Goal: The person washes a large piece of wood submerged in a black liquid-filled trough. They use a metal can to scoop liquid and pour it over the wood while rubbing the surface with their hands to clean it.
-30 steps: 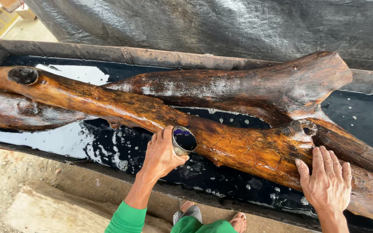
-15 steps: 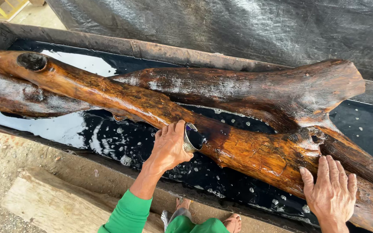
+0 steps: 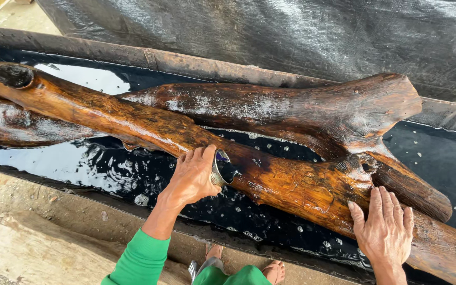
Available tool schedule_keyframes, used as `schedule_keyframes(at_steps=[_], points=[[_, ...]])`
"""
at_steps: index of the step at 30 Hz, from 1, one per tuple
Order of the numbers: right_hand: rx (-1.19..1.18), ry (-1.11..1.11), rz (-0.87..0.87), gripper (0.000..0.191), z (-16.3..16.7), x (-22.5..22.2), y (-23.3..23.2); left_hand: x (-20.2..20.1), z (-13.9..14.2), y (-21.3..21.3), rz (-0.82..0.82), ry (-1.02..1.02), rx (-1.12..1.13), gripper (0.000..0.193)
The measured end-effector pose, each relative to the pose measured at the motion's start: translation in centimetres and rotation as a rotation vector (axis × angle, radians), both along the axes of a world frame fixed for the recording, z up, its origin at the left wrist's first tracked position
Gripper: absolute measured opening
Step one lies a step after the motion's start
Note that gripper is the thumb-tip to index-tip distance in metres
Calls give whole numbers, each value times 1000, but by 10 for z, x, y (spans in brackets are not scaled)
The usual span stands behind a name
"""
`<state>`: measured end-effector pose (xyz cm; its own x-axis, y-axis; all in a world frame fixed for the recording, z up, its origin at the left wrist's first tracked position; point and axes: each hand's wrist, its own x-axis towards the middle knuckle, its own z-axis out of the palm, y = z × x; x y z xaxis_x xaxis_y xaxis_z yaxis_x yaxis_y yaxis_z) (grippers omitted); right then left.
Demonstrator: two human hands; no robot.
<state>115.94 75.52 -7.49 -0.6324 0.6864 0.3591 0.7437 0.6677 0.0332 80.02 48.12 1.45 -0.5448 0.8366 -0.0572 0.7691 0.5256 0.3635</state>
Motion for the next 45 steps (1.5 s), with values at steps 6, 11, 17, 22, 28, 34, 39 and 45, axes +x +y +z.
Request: schedule_keyframes(at_steps=[6, 11, 17, 22, 28, 34, 39, 45], points=[[-14, 7, -10, 74, 1, -1, -1, 8, 8, 13, -15, -3, -77, 107], [-24, -7, -23, 75, -1, 0, 1, 14, 11, 17, -31, 37, -84, 108], [-37, -30, -29, 77, -1, -2, 3, 16, 7, 15, -69, 104, -48, 98], [-38, -12, -23, 77, 0, -1, 0, 22, 8, 24, -115, 202, -111, 98], [-37, -32, -34, 77, 0, -5, 1, 26, 16, 36, -172, 284, -138, 100], [-50, -4, -29, 77, 3, -6, -1, 28, 18, 44, -201, 352, -168, 97], [-50, -8, -31, 77, 4, -6, -2, 33, 14, 43, -209, 436, -138, 90], [-39, -14, -21, 77, 1, -5, 3, 28, 11, 36, -174, 235, -121, 107]])
